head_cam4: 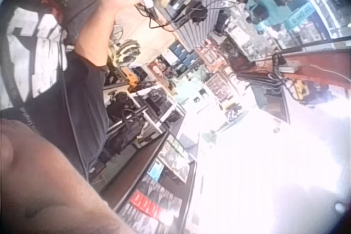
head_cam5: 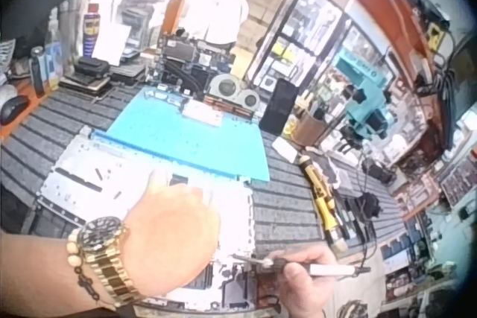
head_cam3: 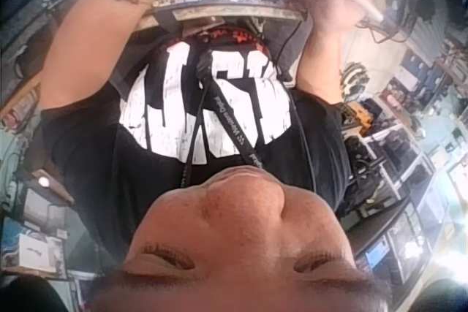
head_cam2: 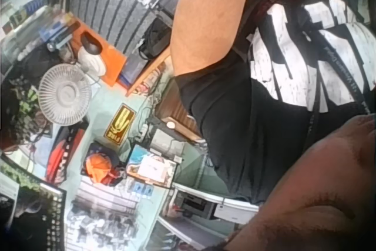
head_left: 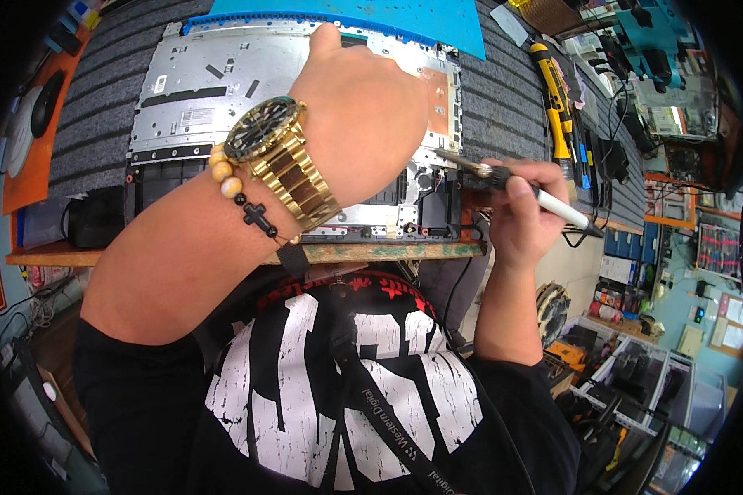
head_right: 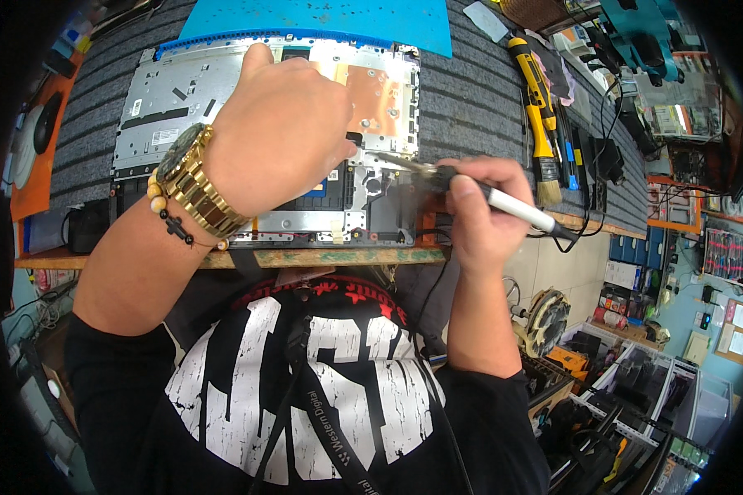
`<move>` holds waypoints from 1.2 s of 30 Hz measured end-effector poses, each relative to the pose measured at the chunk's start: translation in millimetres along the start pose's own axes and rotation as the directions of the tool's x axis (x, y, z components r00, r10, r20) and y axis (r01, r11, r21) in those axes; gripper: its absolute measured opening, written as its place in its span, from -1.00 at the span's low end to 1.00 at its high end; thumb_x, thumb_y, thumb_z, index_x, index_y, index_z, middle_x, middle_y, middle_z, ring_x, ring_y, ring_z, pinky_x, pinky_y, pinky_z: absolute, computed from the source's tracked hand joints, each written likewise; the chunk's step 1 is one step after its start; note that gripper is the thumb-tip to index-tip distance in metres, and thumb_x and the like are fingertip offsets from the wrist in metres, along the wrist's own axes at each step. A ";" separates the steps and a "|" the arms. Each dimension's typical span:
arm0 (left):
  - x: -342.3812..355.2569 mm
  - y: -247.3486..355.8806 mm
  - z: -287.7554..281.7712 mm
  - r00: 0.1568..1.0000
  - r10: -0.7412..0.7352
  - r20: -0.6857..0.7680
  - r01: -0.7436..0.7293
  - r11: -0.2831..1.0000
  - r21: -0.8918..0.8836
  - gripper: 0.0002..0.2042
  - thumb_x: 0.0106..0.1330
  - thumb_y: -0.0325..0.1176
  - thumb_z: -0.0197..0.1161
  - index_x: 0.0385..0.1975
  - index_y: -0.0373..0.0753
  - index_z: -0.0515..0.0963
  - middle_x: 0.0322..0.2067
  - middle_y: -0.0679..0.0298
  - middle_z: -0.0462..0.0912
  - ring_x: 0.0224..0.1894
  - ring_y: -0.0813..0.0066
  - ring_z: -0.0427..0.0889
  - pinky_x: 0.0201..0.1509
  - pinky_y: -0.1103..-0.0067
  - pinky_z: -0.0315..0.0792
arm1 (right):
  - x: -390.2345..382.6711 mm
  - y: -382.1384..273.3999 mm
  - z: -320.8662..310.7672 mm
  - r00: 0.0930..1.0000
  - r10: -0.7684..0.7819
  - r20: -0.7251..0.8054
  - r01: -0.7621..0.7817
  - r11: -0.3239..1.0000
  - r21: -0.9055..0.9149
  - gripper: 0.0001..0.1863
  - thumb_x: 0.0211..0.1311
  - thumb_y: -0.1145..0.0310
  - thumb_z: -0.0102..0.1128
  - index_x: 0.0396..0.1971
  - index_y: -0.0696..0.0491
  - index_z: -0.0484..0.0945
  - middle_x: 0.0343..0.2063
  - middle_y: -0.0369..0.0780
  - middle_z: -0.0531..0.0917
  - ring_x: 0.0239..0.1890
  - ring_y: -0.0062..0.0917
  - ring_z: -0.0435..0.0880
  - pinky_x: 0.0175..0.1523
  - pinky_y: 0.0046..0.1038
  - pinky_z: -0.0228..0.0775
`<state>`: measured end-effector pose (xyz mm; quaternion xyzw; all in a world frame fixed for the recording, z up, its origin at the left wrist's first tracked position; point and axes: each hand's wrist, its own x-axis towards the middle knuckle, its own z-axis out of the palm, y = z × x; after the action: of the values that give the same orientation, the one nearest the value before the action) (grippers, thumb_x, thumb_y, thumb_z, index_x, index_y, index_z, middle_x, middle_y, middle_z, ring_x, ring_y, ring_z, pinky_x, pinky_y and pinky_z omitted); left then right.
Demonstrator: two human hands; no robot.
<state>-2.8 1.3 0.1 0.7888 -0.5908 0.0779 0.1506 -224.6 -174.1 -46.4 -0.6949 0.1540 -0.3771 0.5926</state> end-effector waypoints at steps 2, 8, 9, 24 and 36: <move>0.2 -0.4 0.5 1.000 0.002 -0.003 -0.002 1.000 0.013 -0.75 0.32 -0.15 0.62 -0.46 -0.19 0.83 -0.49 0.18 0.77 -0.19 0.11 0.78 0.06 0.14 0.31 | 0.6 -1.0 1.6 0.993 -0.085 -0.079 0.091 0.993 0.080 -0.76 0.51 0.50 0.44 0.07 0.21 0.67 -0.30 -0.17 0.79 -0.39 -0.65 0.63 -0.25 -0.56 0.50; -0.5 -1.6 -1.3 1.000 -0.006 0.003 0.006 1.000 -0.003 -0.74 0.32 -0.14 0.61 -0.46 -0.20 0.83 -0.50 0.15 0.77 -0.20 0.09 0.78 0.07 0.15 0.31 | -0.3 -8.6 9.8 0.922 -0.364 0.129 0.386 0.884 -0.263 -0.59 0.66 0.18 0.39 0.19 0.17 0.53 -0.06 -0.02 0.90 -0.28 -0.47 0.70 -0.08 -0.39 0.58; 1.2 -1.0 -2.2 0.999 -0.019 0.031 0.019 1.000 -0.008 -0.74 0.31 -0.14 0.61 -0.46 -0.20 0.83 -0.50 0.14 0.78 -0.21 0.08 0.78 0.08 0.15 0.31 | 0.6 -5.9 11.7 0.887 -0.377 0.267 0.449 0.841 -0.301 -0.43 0.53 0.01 0.50 0.20 0.13 0.51 -0.01 -0.04 0.90 -0.24 -0.42 0.70 -0.01 -0.32 0.54; 0.6 -4.8 0.5 0.999 -0.033 0.013 0.033 0.999 -0.003 -0.73 0.29 -0.10 0.60 -0.45 -0.19 0.84 -0.48 0.12 0.80 -0.22 0.07 0.78 0.08 0.14 0.30 | 20.7 -17.3 29.8 0.673 -0.284 0.683 0.638 0.690 -0.342 0.24 -0.28 -0.68 0.66 0.17 0.08 0.53 0.16 -0.08 0.85 -0.26 -0.26 0.49 0.01 -0.18 0.28; -1.5 -4.4 -2.8 1.000 -0.008 0.000 0.008 0.998 -0.058 -0.72 0.32 -0.12 0.60 -0.49 -0.17 0.81 -0.53 0.13 0.74 -0.25 0.06 0.75 0.06 0.16 0.29 | 31.4 27.7 -10.0 0.926 -0.372 0.061 0.376 0.900 -0.220 -0.28 0.62 -0.27 0.30 0.32 0.05 0.36 0.21 0.15 0.79 -0.15 -0.58 0.58 0.10 -0.45 0.46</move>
<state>1.1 4.6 1.7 0.7864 -0.5897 0.0604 0.1738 -204.2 -208.9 -61.5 -0.7782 0.0548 -0.4573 0.4270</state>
